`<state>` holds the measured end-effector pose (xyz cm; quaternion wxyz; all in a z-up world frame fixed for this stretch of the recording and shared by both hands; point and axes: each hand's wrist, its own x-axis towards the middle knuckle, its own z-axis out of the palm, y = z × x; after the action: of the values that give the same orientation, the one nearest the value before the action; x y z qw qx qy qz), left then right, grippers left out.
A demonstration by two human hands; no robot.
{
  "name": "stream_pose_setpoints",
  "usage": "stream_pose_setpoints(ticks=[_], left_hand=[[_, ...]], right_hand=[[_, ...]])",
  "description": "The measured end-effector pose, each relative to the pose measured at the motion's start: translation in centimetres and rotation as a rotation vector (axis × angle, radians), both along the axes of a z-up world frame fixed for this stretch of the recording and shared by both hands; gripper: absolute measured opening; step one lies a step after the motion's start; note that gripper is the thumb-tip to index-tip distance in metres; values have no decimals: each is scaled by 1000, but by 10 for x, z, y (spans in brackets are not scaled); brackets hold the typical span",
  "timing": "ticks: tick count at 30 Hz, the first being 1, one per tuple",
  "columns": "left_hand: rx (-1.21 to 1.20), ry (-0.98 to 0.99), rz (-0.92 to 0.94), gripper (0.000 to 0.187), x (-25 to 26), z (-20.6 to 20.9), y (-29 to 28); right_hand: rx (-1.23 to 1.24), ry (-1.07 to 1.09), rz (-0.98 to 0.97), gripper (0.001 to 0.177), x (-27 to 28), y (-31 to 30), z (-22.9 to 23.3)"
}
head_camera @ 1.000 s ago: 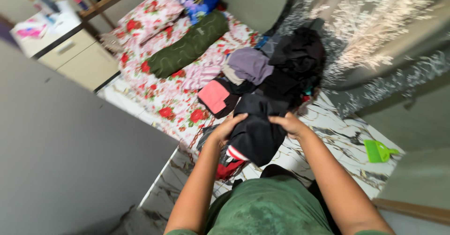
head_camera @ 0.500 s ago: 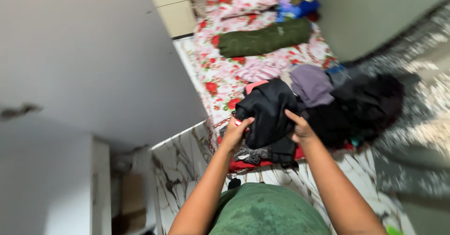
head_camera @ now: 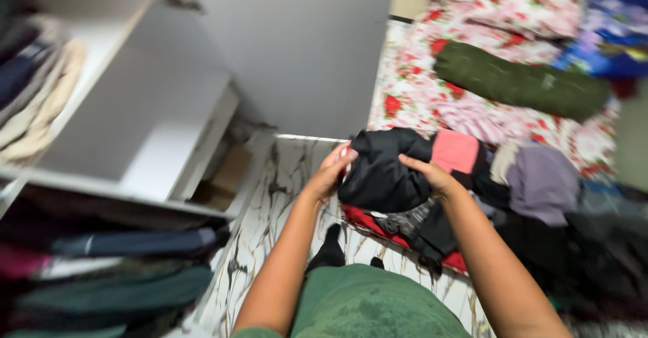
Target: The person places several items of clothing into a closet, including a pair of tan pants, a black shirt, and a gray striped shirt.
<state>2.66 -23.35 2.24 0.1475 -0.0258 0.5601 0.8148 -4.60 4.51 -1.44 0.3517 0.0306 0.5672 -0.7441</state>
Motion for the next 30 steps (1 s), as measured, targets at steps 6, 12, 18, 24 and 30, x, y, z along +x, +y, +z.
stream_pose_setpoints(ticks=[6, 12, 18, 24, 30], left_hand=[[604, 233, 374, 74, 66, -3, -6], [145, 303, 662, 68, 74, 3, -22], [-52, 345, 913, 57, 85, 21, -91], [-92, 404, 1015, 52, 95, 62, -142], [-56, 634, 1055, 77, 103, 123, -180]], right_hand=[[-549, -106, -60, 65, -5, -90, 18], [-455, -116, 64, 62, 6, -172, 46], [-379, 96, 188, 57, -7, -232, 87], [-460, 146, 314, 56, -13, -304, 122], [-574, 180, 349, 51, -1, -380, 184]])
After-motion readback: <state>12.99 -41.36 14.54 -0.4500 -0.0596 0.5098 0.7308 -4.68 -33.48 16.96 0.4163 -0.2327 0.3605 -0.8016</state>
